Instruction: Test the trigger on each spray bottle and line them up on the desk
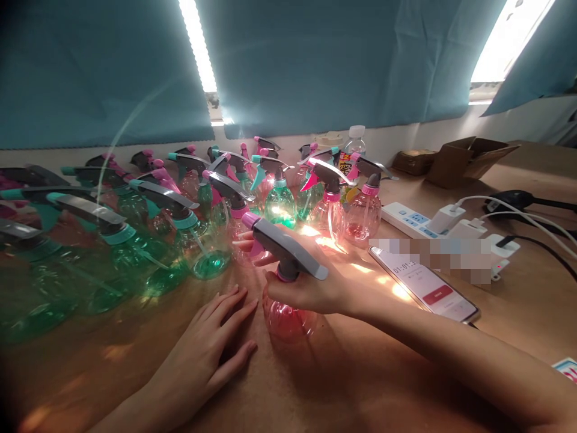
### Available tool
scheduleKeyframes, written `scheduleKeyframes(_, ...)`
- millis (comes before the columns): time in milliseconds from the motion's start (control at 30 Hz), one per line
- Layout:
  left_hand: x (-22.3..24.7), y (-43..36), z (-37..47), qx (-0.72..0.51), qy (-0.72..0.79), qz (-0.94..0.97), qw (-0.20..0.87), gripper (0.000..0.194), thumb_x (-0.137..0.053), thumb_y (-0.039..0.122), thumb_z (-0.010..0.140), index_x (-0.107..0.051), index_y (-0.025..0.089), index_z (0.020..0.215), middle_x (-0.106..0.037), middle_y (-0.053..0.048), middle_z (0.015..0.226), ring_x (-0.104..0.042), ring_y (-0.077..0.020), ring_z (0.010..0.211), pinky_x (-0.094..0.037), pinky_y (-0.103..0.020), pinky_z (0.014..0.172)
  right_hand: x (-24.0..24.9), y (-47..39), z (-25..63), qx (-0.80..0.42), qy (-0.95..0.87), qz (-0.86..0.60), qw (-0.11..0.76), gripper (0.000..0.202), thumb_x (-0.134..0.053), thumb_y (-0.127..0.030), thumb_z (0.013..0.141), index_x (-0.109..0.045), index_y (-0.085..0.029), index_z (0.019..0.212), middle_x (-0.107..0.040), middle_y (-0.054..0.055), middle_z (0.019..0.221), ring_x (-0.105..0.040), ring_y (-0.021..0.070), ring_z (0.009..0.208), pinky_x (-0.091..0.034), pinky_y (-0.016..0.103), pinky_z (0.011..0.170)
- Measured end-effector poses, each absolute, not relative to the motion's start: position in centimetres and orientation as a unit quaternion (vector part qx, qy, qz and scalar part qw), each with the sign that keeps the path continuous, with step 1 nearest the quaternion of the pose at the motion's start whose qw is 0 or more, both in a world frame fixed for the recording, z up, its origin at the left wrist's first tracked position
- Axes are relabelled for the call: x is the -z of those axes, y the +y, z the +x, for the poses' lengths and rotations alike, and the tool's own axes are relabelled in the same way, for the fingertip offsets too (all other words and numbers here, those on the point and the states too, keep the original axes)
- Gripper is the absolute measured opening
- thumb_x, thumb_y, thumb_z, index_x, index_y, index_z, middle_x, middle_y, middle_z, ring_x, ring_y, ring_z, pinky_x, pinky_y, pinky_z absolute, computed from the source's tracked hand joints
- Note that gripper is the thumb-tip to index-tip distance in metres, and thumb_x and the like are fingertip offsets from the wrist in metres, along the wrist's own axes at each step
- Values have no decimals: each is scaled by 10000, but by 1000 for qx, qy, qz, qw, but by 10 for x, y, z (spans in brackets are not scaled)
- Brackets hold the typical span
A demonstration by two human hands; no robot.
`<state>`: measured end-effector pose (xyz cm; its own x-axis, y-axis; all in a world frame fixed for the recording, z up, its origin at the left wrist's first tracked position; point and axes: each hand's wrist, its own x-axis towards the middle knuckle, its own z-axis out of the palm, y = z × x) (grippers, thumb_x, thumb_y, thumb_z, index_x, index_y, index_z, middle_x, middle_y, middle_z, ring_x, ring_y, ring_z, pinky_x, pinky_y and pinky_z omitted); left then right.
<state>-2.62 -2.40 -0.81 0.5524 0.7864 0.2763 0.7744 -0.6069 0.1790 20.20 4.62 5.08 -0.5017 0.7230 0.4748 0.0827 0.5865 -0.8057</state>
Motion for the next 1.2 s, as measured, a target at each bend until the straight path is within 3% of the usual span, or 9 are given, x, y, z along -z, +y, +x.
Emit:
scheduleKeyframes(133,11,-24,-27,-163,444,881,19,456,-512,368,967,-491,183,1383,-488,-151,1433,-427,-345,1325,-381,-582,1055,-51,47,200,-382,-782,-228,436,660,-537,15,724,-551,-316,1296,-664,11,1153,-668,120,781,-593,333,815)
scheduleKeyframes(367,3,-25,-24,-147,450,880,30,457,-534,364,958,-507,170,1371,-496,-157,1428,-428,-351,1325,-386,-573,1054,-52,47,201,-387,-794,-230,409,759,-545,27,740,-470,-372,1381,-581,24,1350,-688,144,929,-587,316,840)
scheduleKeyframes(567,8,-25,-25,-154,449,880,25,467,-527,356,960,-490,173,1388,-478,-159,1441,-409,-345,1340,-375,-579,1060,-58,45,200,-402,-779,-271,398,626,-582,-58,747,-527,-296,1323,-668,61,1164,-695,185,846,-603,394,806)
scheduleKeyframes(767,8,-26,-25,-147,448,882,25,469,-534,351,955,-495,156,1380,-490,-174,1426,-410,-341,1340,-381,-575,1057,-57,44,198,-411,-776,-248,410,528,-629,-109,773,-568,-303,1260,-602,55,1301,-683,197,939,-590,389,848)
scheduleKeyframes(967,4,-26,-24,-140,449,882,25,472,-544,345,948,-497,151,1376,-496,-176,1426,-422,-348,1334,-389,-584,1050,-53,43,195,-383,-770,-281,425,495,-632,-146,803,-554,-298,1268,-691,33,1061,-682,213,888,-604,392,774)
scheduleKeyframes(1200,4,-25,-25,-139,448,883,19,465,-537,351,955,-507,143,1369,-502,-183,1417,-429,-357,1327,-398,-598,1036,-59,42,199,-365,-776,-333,392,434,-583,-79,778,-585,-284,1160,-674,-6,813,-675,220,849,-582,378,735)
